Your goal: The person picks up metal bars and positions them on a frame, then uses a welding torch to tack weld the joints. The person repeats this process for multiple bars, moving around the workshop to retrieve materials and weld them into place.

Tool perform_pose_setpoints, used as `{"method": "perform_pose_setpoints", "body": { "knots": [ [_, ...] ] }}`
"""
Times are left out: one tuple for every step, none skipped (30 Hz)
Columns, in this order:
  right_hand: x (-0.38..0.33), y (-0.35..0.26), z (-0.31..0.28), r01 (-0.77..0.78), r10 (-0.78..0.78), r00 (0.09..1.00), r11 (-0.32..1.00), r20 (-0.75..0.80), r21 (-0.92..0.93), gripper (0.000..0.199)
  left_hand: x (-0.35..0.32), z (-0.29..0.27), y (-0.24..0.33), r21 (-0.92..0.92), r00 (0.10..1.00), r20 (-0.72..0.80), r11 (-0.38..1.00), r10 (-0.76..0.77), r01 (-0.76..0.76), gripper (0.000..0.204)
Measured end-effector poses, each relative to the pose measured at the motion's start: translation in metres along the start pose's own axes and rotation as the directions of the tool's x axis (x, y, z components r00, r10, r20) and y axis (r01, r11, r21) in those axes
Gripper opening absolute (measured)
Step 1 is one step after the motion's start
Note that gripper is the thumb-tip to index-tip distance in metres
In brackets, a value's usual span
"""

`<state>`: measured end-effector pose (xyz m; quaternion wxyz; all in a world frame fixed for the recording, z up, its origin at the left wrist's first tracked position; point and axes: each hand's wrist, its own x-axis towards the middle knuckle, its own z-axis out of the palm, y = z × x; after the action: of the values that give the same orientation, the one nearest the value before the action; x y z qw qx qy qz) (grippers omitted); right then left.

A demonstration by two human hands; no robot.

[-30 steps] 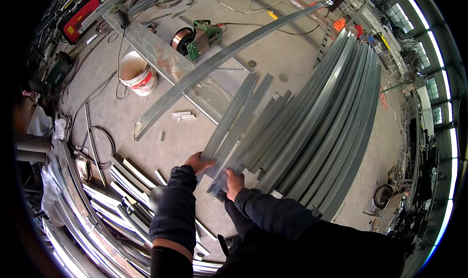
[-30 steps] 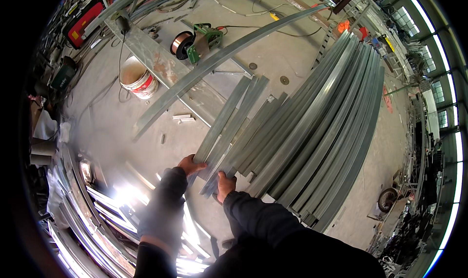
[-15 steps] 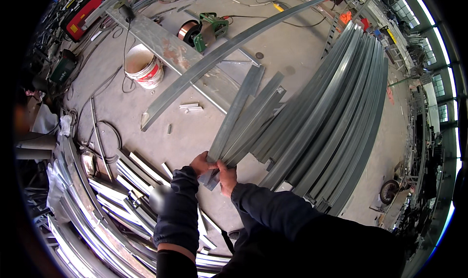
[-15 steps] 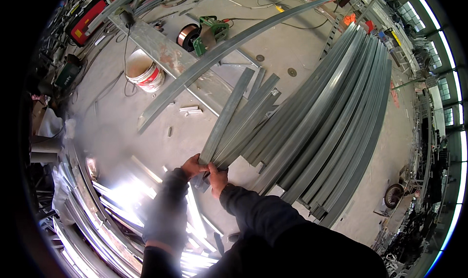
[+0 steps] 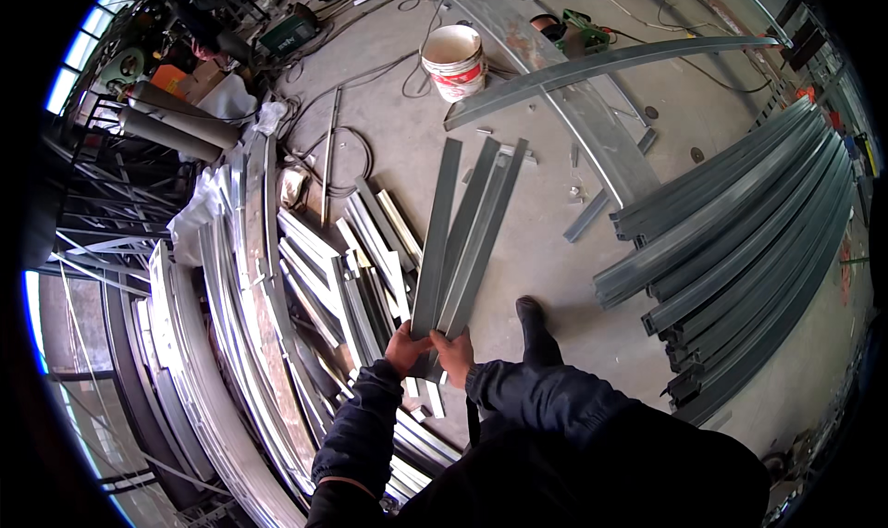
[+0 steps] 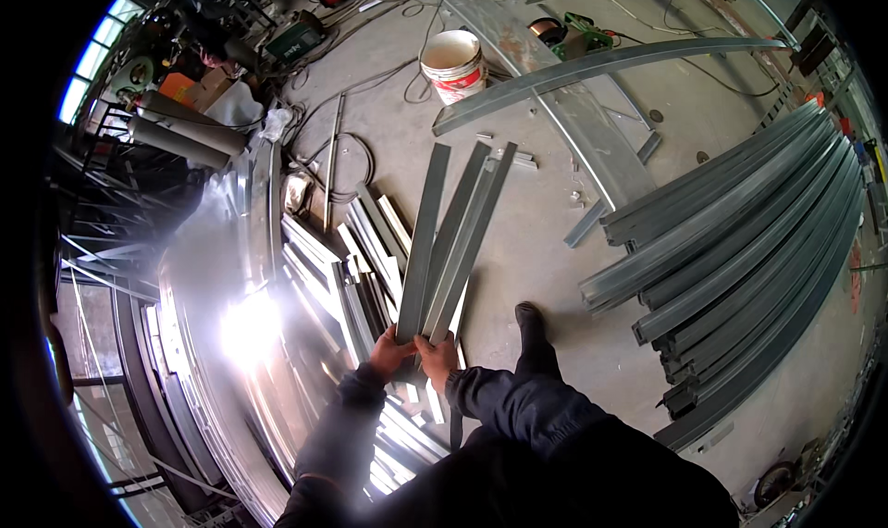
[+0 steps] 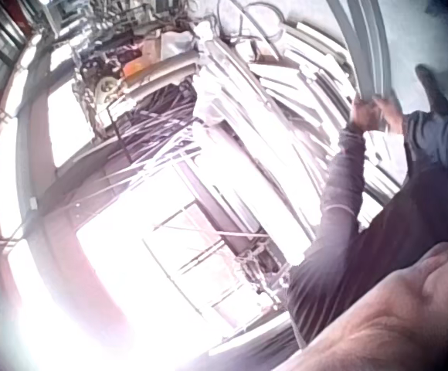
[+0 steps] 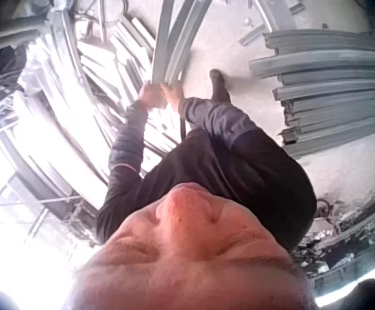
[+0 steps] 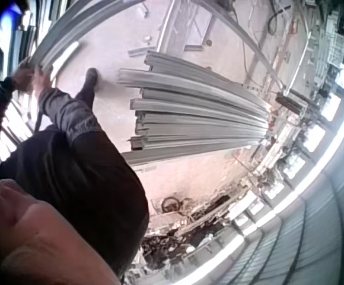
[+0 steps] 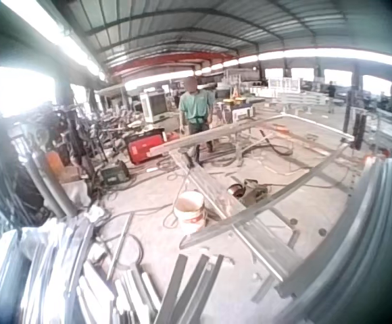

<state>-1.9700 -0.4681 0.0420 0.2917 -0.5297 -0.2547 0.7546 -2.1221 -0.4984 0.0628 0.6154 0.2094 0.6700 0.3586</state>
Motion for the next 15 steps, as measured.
{"method": "perform_pose_setpoints", "body": {
  "knots": [
    [-0.007, 0.027, 0.004, -0.030, 0.040, 0.996, 0.993, 0.083, -0.118, 0.046, -0.018, -0.015, -0.027, -0.001, 0.999, -0.052, 1.000, -0.016, 0.016, 0.061],
    [-0.033, 0.032, 0.023, 0.055, -0.029, 0.996, 0.945, 0.084, -0.322, 0.055, -0.045, -0.039, -0.070, 0.075, 0.985, -0.171, 0.997, 0.008, 0.005, 0.066],
    [0.011, 0.069, 0.012, 0.273, -0.196, 0.954, 0.881, 0.228, -0.386, 0.075, -0.026, -0.046, -0.069, 0.220, 0.979, -0.177, 0.974, 0.098, -0.057, 0.071],
    [-0.004, 0.061, 0.018, 0.322, -0.124, 0.905, 0.825, 0.407, -0.464, 0.086, -0.033, -0.081, -0.123, 0.308, 0.956, -0.261, 0.950, 0.136, -0.052, 0.077],
    [-0.018, 0.055, 0.030, 0.363, -0.046, 0.879, 0.712, 0.475, -0.602, 0.094, -0.050, -0.133, -0.172, 0.628, 0.892, -0.380, 0.776, 0.245, 0.054, 0.092],
    [-0.019, 0.056, 0.025, 0.403, 0.035, 0.866, 0.543, 0.499, -0.736, 0.103, -0.069, -0.126, -0.184, 0.655, 0.837, -0.499, 0.730, 0.222, 0.197, 0.093],
    [-0.022, 0.064, 0.010, 0.385, 0.098, 0.883, 0.409, 0.459, -0.827, 0.105, -0.087, -0.111, -0.188, 0.671, 0.778, -0.592, 0.663, 0.209, 0.332, 0.093],
    [-0.043, 0.072, 0.019, 0.418, 0.172, 0.864, 0.283, 0.474, -0.863, 0.107, -0.130, -0.136, -0.206, 0.637, 0.805, -0.570, 0.706, 0.164, 0.308, 0.091],
    [-0.081, 0.085, 0.025, 0.516, 0.228, 0.773, 0.317, 0.592, -0.796, 0.093, -0.182, -0.161, -0.232, 0.592, 0.822, -0.556, 0.753, 0.123, 0.288, 0.089],
    [-0.104, 0.105, 0.006, 0.529, 0.176, 0.758, 0.396, 0.628, -0.750, 0.086, -0.219, -0.155, -0.252, 0.649, 0.831, -0.534, 0.706, 0.157, 0.283, 0.087],
    [-0.130, 0.131, -0.021, 0.538, 0.121, 0.746, 0.471, 0.655, -0.699, 0.080, -0.259, -0.146, -0.273, 0.703, 0.842, -0.506, 0.655, 0.187, 0.276, 0.086],
    [-0.162, 0.153, -0.055, 0.499, 0.134, 0.771, 0.480, 0.622, -0.722, 0.075, -0.297, -0.115, -0.296, 0.591, 0.802, -0.595, 0.707, 0.055, 0.389, 0.080],
    [-0.196, 0.165, -0.081, 0.476, 0.146, 0.778, 0.496, 0.611, -0.726, 0.070, -0.343, -0.098, -0.321, 0.654, 0.796, -0.605, 0.580, 0.017, 0.485, 0.072],
    [-0.238, 0.165, -0.106, 0.429, 0.213, 0.768, 0.529, 0.604, -0.732, 0.067, -0.388, -0.074, -0.349, 0.649, 0.785, -0.618, 0.538, -0.039, 0.538, 0.071],
    [-0.278, 0.158, -0.130, 0.382, 0.273, 0.753, 0.560, 0.599, -0.735, 0.065, -0.427, -0.049, -0.370, 0.637, 0.778, -0.621, 0.518, -0.093, 0.571, 0.069]
  ]
}}
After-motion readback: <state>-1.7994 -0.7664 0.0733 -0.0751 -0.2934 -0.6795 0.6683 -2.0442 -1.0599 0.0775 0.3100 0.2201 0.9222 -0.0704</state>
